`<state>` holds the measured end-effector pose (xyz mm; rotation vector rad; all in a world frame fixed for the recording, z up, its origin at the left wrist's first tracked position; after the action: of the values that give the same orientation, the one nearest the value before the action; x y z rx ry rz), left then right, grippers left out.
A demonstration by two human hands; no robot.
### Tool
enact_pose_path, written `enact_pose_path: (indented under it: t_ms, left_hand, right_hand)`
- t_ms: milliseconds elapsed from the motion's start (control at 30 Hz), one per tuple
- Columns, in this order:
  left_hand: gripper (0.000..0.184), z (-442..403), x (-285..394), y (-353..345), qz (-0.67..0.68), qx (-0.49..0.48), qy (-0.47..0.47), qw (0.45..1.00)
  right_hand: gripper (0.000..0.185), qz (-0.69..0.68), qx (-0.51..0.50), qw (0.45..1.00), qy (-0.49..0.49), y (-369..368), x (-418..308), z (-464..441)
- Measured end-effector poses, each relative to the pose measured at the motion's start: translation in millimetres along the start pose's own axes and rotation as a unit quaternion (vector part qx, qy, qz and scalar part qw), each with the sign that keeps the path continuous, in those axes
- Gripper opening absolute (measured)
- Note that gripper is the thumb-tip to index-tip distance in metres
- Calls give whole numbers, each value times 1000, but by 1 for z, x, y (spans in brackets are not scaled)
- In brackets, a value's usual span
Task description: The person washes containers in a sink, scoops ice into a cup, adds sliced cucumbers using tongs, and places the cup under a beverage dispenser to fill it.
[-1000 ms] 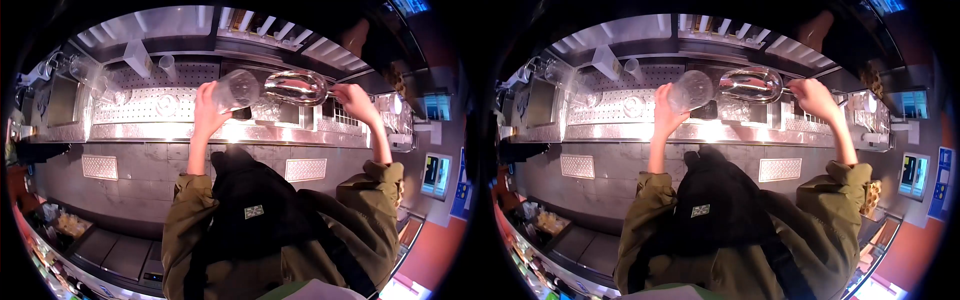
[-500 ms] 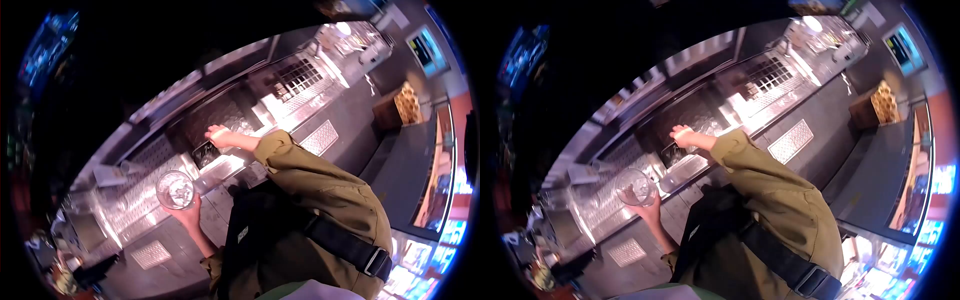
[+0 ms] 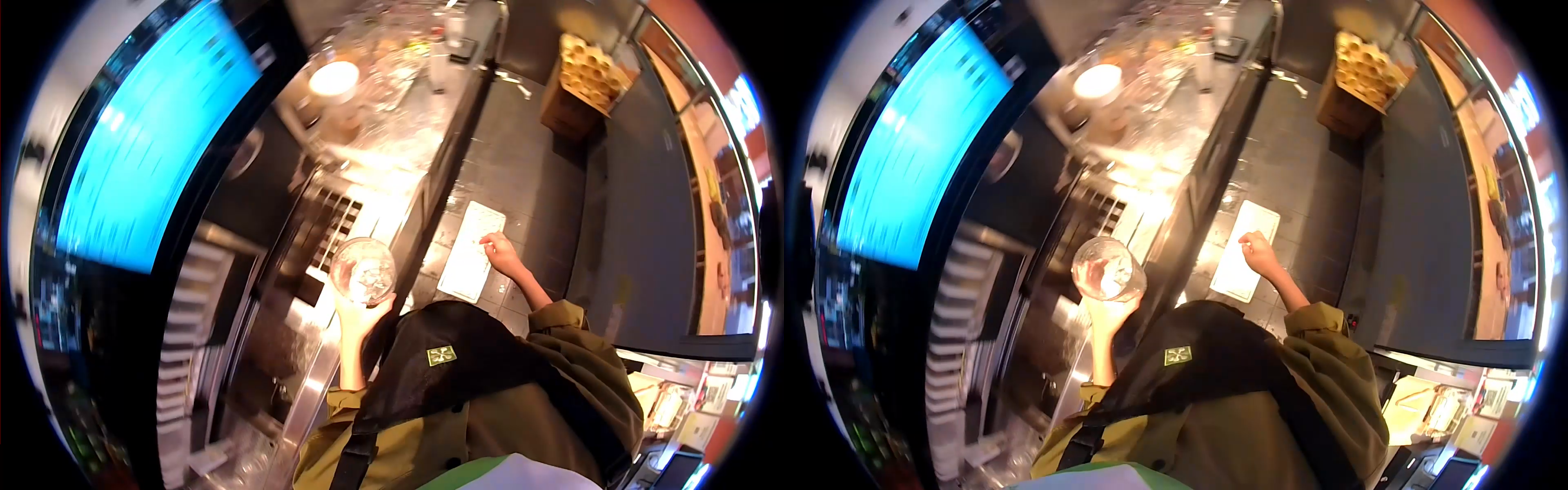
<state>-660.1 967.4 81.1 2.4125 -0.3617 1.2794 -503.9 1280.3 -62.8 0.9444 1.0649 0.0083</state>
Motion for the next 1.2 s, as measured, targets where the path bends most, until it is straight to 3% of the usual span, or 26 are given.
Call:
enact_pose_path:
  t_ms: [67, 100, 267, 400, 467, 567, 667, 700, 800, 833, 867, 1000, 1033, 1067, 1100, 1167, 1200]
  left_hand:
    - [104, -39, -17, -74, 45, -48, 6, 998]
    - [102, -62, -9, -107, -7, -85, -10, 996]
    - [97, -155, -50, -257, 89, -140, 18, 986]
    - [94, -244, -93, -370, 145, -156, 7, 977]
    - [97, -295, -111, -419, 122, -167, 13, 978]
    - [97, -368, -132, -474, 122, -158, -31, 979]
    - [93, -437, -141, -514, 78, -188, 29, 979]
    - [84, -455, -149, -527, 101, -198, 87, 971]
    - [70, -507, -180, -549, 24, -117, 52, 991]
    - [64, -524, -191, -559, 62, -113, 116, 985]
    - [61, -547, -192, -562, 47, -65, 114, 990]
    - [52, -606, -222, -568, 66, 134, 116, 982]
    - [50, -619, -230, -573, 78, 185, 111, 973]
    - [46, -634, -231, -573, -4, 227, 96, 969]
    - [42, -648, -232, -573, -89, 269, 89, 955]
    - [53, -651, -241, -591, -288, 283, 93, 910]
    - [65, -641, -268, -600, -285, 286, 123, 907]
  right_hand:
    - [17, -9, 26, 998, -54, 50, 25, -24]
    - [17, -13, 35, 996, -76, 69, 35, -40]
    - [22, -87, 85, 990, -76, 133, 83, -172]
    - [28, -138, 98, 986, 0, 180, 82, -346]
    - [32, -248, 44, 968, -14, 189, 88, -456]
    - [45, -222, 23, 972, 78, 222, 35, -594]
    - [70, -188, 51, 977, 91, 236, 7, -710]
    - [84, -181, 44, 978, 99, 234, 0, -736]
    - [99, -127, 14, 981, 144, 195, -3, -817]
    - [100, -140, -34, 975, 167, 182, -7, -838]
    - [97, -199, -145, 962, 120, 166, -5, -855]
    - [60, -231, -219, 948, -9, 182, 21, -918]
    - [55, -198, -125, 963, 129, 206, 27, -952]
    - [51, -179, -26, 947, 265, 222, 33, -977]
    - [49, -133, -100, 976, 143, 223, 35, -1000]
    - [49, -93, -184, 978, 25, 236, 48, -1019]
    - [50, -121, -196, 972, 47, 232, 50, -1036]
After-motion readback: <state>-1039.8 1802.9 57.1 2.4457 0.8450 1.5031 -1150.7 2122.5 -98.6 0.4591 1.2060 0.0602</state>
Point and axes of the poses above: each hand's wrist, its own z-axis away from the middle knuckle, its own y-axis out of the back of the hand, x = y × z, the point moved 9 cm from there along -z, towards the middle knuckle, and after that the axes turned 11 degrees about -y, right-handed, at the moved point
